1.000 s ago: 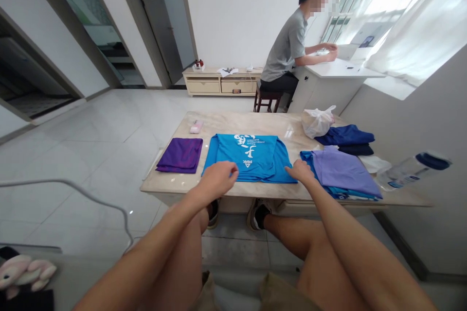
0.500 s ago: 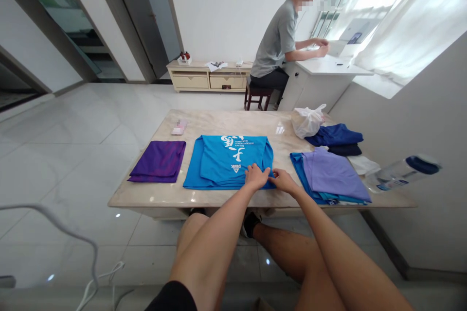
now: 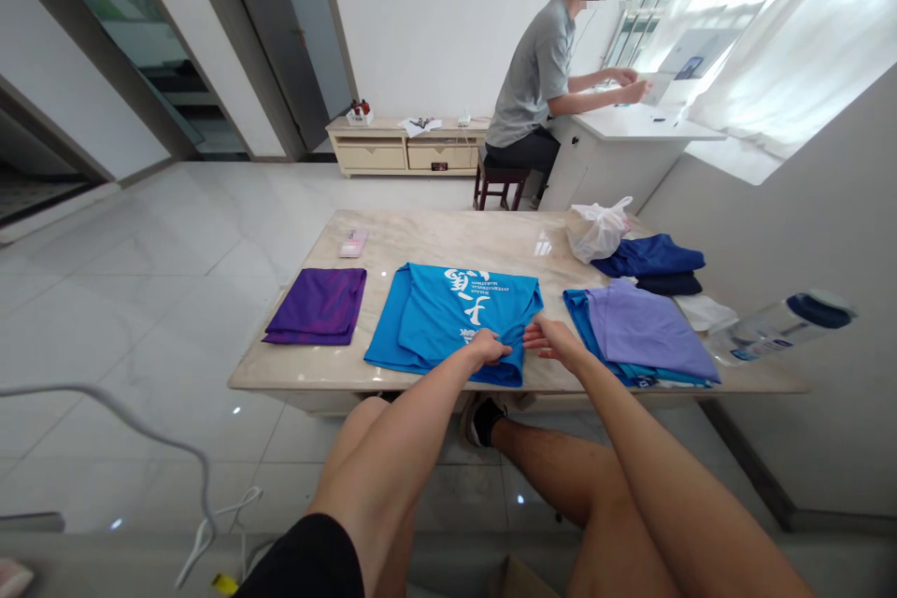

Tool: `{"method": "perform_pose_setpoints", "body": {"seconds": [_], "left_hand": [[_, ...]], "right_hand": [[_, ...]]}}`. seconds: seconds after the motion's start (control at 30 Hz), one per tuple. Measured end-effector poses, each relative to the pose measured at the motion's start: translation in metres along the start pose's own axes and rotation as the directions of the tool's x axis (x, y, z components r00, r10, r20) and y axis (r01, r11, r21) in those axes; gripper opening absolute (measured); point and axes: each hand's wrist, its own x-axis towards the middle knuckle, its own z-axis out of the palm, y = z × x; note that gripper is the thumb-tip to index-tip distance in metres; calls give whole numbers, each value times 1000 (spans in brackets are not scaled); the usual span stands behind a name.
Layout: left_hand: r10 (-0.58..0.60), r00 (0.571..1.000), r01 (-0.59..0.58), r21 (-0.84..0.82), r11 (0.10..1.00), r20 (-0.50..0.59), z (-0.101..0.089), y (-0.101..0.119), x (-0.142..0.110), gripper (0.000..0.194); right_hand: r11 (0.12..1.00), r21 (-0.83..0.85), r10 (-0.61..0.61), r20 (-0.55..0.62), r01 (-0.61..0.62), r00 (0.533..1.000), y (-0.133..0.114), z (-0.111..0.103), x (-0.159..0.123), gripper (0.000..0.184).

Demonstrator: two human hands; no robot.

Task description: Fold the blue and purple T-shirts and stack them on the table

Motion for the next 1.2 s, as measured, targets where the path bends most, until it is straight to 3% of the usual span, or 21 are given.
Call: {"method": "perform_pose_setpoints", "body": {"seconds": [0.13, 0.27, 0.43, 0.6, 0.7, 0.8, 0.93, 1.03, 1.13, 1.2], "left_hand": [[-52, 998, 50, 58, 997, 25, 6, 1, -17, 68], [-41, 996, 34, 86, 996, 82, 3, 4, -37, 54], [7, 991, -19, 92, 996, 137, -17, 5, -60, 36], [76, 991, -83, 59, 995, 110, -59, 9, -69, 23], [136, 989, -135, -12, 991, 66, -94, 7, -68, 23], [159, 986, -157, -48, 986, 46, -129, -3, -65, 21], [125, 990, -127, -42, 991, -60, -169, -23, -61, 29], [85, 988, -86, -1, 996, -128, -196, -35, -59, 29], [0, 968, 31, 120, 992, -251, -221, -47, -58, 29], [-40, 945, 104, 182, 978, -324, -234, -56, -57, 28]], "right_hand": [[988, 80, 134, -52, -129, 990, 1, -1, 5, 57], [989, 111, 123, -204, -102, 971, 1, 16, 7, 46], [1000, 8, 0, -383, 3, 924, -15, 45, 9, 23], [976, -204, -161, -450, 75, 878, -62, 58, 12, 15], [908, -397, -315, -430, 136, 846, -85, 69, 15, 15], [825, -541, -418, -396, 160, 818, -98, 91, 22, 25], [794, -578, -475, -397, 188, 785, -117, 129, 31, 30], [727, -584, -583, -249, 361, 773, -132, 165, 29, 38], [694, -462, -580, 96, 552, 809, -136, 197, 20, 56], [604, -539, -529, 279, 586, 802, -133, 209, 15, 64]]}}
